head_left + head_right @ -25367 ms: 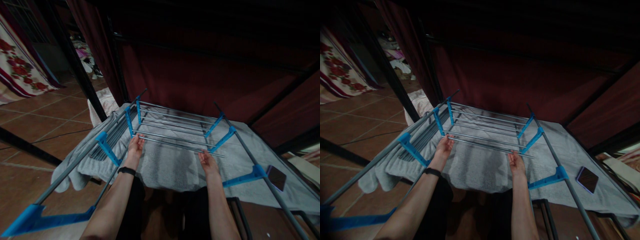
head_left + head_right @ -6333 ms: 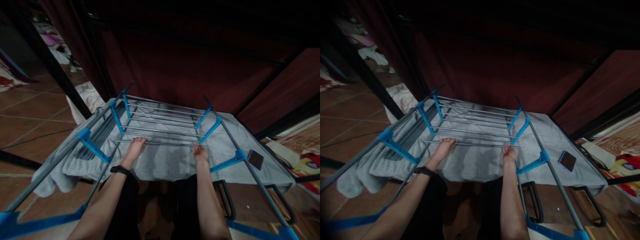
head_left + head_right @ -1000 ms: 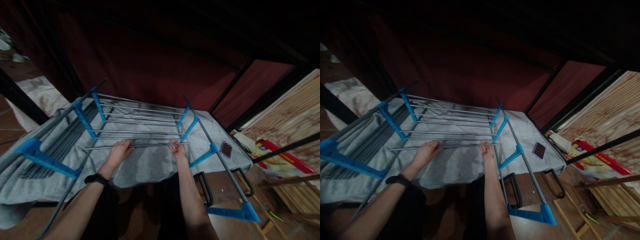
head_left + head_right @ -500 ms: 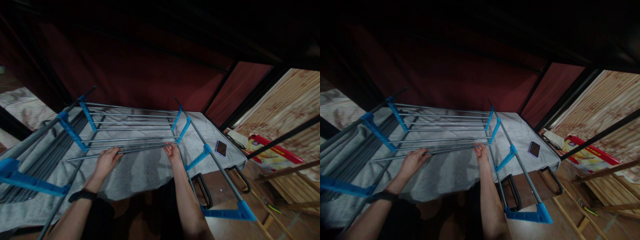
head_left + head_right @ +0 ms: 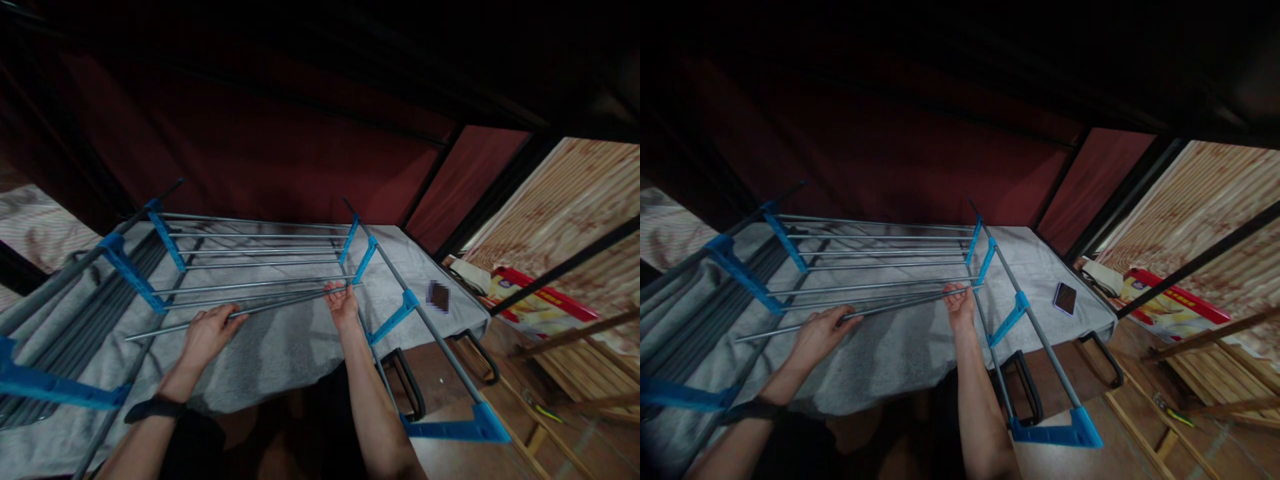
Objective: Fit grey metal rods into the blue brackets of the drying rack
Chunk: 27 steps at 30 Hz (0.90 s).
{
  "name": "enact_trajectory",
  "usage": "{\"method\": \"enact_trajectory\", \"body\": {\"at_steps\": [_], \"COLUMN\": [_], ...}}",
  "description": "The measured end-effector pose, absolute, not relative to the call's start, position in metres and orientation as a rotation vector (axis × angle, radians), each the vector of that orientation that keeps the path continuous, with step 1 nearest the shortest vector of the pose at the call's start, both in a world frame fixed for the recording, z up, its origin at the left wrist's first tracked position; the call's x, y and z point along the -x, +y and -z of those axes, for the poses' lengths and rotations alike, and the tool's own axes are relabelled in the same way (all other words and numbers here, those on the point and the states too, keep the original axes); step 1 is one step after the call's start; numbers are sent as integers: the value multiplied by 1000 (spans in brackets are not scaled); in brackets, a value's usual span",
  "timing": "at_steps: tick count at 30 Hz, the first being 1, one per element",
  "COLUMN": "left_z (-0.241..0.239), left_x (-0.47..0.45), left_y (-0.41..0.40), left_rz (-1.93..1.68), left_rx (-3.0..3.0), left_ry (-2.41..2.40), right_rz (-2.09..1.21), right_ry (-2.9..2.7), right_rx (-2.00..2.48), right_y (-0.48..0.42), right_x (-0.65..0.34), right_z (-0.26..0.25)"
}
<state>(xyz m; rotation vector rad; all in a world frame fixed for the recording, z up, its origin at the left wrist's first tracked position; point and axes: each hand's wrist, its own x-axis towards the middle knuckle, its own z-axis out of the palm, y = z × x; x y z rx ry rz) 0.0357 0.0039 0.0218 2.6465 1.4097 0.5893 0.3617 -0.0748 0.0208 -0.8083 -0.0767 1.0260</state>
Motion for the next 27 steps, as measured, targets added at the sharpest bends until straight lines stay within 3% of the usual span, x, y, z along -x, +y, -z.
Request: {"method": "enact_trajectory", "body": {"at_steps": [12, 27], "left_z": [-26, -17], "left_x": [-40, -38], "left_y": [-3, 2], "left_rz": [-419, -686], "left_rx": [-2631, -2685], "left_ry": [1582, 1364], "right_rz": [-994, -1069], "right_ry": [-49, -145], "right_rx": [743, 828], "right_y": [-72, -73], "right_x": [-357, -352], "right_z": [-17, -12]}}
